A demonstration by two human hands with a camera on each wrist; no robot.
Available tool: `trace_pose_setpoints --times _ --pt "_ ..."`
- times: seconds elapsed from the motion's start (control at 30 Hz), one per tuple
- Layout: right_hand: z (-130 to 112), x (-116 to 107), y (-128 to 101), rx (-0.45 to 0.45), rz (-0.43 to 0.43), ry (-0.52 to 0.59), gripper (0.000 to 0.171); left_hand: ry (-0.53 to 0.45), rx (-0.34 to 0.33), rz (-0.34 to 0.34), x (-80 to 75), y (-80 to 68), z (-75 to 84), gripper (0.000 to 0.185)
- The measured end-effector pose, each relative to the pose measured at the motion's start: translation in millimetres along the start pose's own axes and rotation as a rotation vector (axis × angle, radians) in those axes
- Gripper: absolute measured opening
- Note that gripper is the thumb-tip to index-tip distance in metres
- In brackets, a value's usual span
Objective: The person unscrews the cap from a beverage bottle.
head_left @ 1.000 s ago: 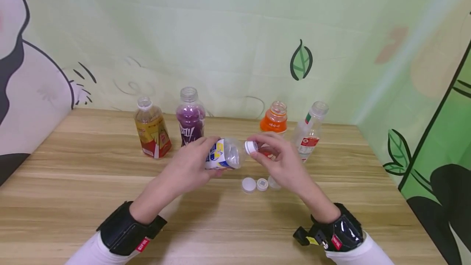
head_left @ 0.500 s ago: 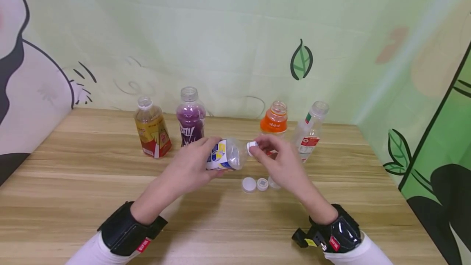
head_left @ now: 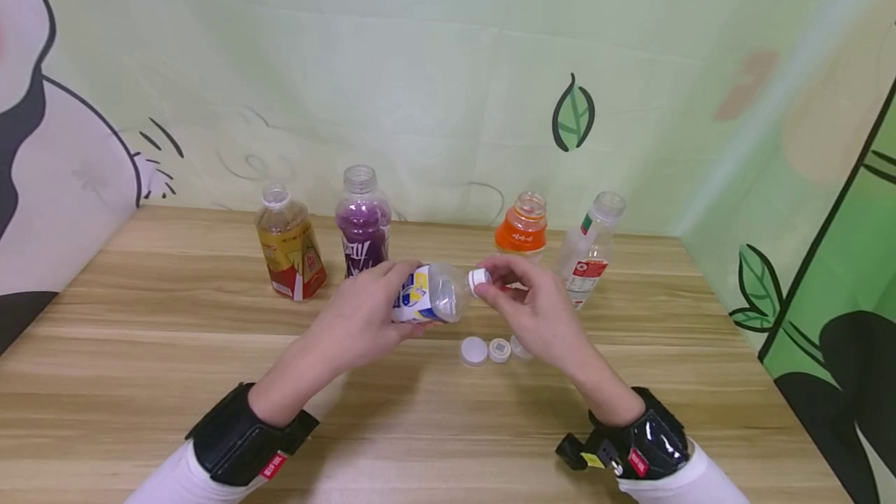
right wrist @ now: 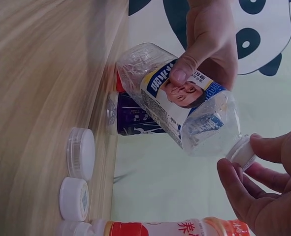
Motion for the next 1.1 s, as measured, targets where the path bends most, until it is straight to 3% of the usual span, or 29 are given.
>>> trace_pose_setpoints --times 0.6,0.87,1.1 --pt "-3.0 0.8 -1.8 -0.058 -0.047 0.041 0.035 -0.006 -0.007 -0.001 0.6 -0.8 -1.5 0.074" --pt "-2.7 -0.3 -1.6 -0.102 -0.022 0.064 0.028 -0.031 -0.032 -0.011 -0.2 -0.9 -0.7 0.076" --pt "3.4 -4.6 0.1 -0.009 0.059 0.067 0.019 -0.021 -0.007 -0.007 0.2 0.5 3.2 0.075"
Point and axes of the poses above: each hand's wrist, its own y-axis towards the middle knuckle, its own x-axis out of the palm, z = x × y, the point moved 7 cm from there along y, towards the middle knuckle, and after that the axes turned 9 degrees about -y, right-handed, at the moved point
